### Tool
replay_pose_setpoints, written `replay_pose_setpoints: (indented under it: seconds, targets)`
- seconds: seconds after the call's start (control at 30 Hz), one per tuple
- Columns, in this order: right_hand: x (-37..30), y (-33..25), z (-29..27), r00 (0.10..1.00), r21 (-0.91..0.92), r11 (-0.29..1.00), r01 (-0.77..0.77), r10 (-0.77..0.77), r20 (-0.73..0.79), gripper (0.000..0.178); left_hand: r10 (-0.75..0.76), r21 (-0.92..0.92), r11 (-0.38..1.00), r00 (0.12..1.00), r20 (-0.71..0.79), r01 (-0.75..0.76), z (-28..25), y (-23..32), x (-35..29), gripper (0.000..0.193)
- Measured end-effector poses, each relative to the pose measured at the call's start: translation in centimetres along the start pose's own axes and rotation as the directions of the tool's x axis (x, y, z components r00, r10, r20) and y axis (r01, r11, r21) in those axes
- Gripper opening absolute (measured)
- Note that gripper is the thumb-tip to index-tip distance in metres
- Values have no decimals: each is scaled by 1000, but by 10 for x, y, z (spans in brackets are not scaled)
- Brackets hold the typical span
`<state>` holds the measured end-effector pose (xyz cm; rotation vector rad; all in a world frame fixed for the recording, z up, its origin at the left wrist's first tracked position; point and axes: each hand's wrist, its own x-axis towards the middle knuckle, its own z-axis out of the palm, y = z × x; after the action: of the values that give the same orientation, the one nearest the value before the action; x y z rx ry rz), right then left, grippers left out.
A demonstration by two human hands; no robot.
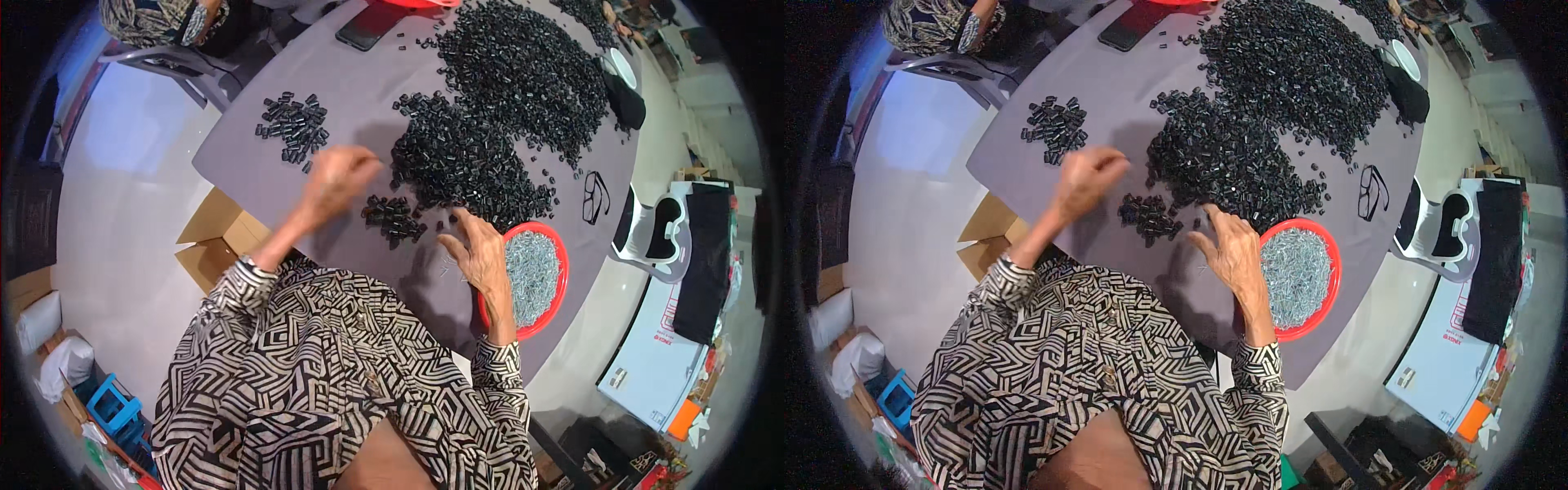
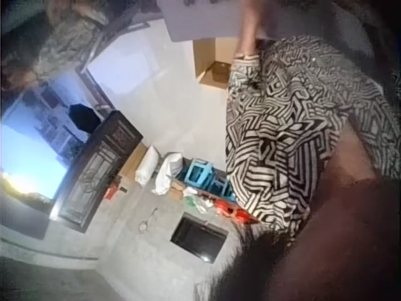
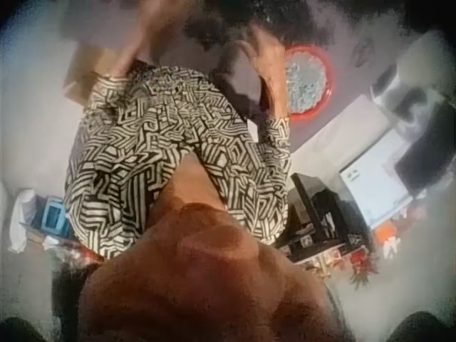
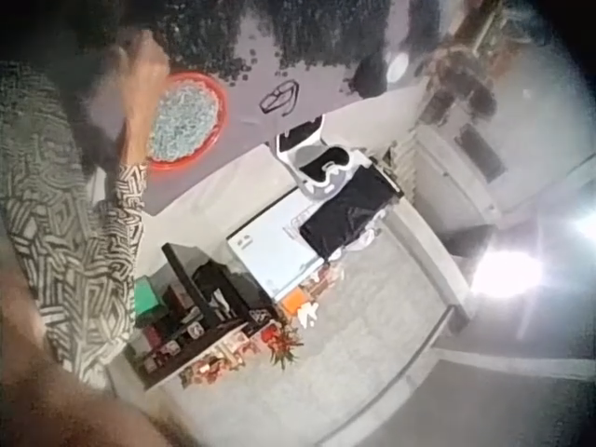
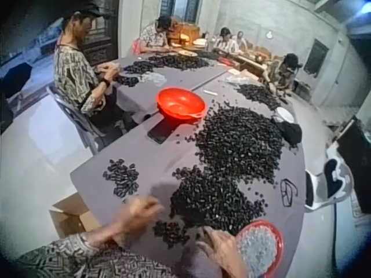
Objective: The person assembles small components by picking up plastic pieces from the table and screws from a plate, then inserting the screws into the plastic pieces by hand.
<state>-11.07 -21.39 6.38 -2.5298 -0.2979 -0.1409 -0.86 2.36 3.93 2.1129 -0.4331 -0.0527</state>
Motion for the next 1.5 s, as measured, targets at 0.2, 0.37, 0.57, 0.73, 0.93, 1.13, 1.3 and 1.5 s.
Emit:
replay_pose_setpoints:
  seconds: [0.2, 0.37, 0.57, 0.73, 0.93, 1.13, 1.3, 1.5]
  targets:
    - [-7, 15, 3, 987, -8, 989, -149, 149, 54, 21, 151, 595, 803, 975, -164, -24, -36, -55, 10, 15]
    - [1, 16, 12, 983, 34, 982, -185, 184, 8, 14, 109, 531, 847, 977, -183, 5, -20, -41, 6, 13]
    - [14, 23, 30, 998, -70, 996, -54, 51, -47, 17, 227, 323, 923, 974, -22, -208, 44, -18, -9, 12]
    - [16, 28, 31, 995, -100, 990, -98, 95, -38, 19, 365, 304, 868, 920, 146, -392, 76, 0, -5, 16]
    - [0, 39, 16, 972, -1, 972, -234, 234, -18, 15, 360, 268, 884, 924, 128, -382, 76, 0, -9, 19]
    - [3, 36, 14, 961, -4, 961, -275, 275, -10, 14, 398, 315, 842, 899, 182, -437, 88, 11, -15, 15]
    - [5, 35, 20, 976, -46, 975, -217, 217, -7, 14, 391, 280, 867, 911, 129, -411, 89, 4, -16, 12]
    - [17, 22, 34, 996, -222, 971, -86, 85, -14, 8, 419, 243, 871, 904, 88, -427, 103, 22, -10, 17]
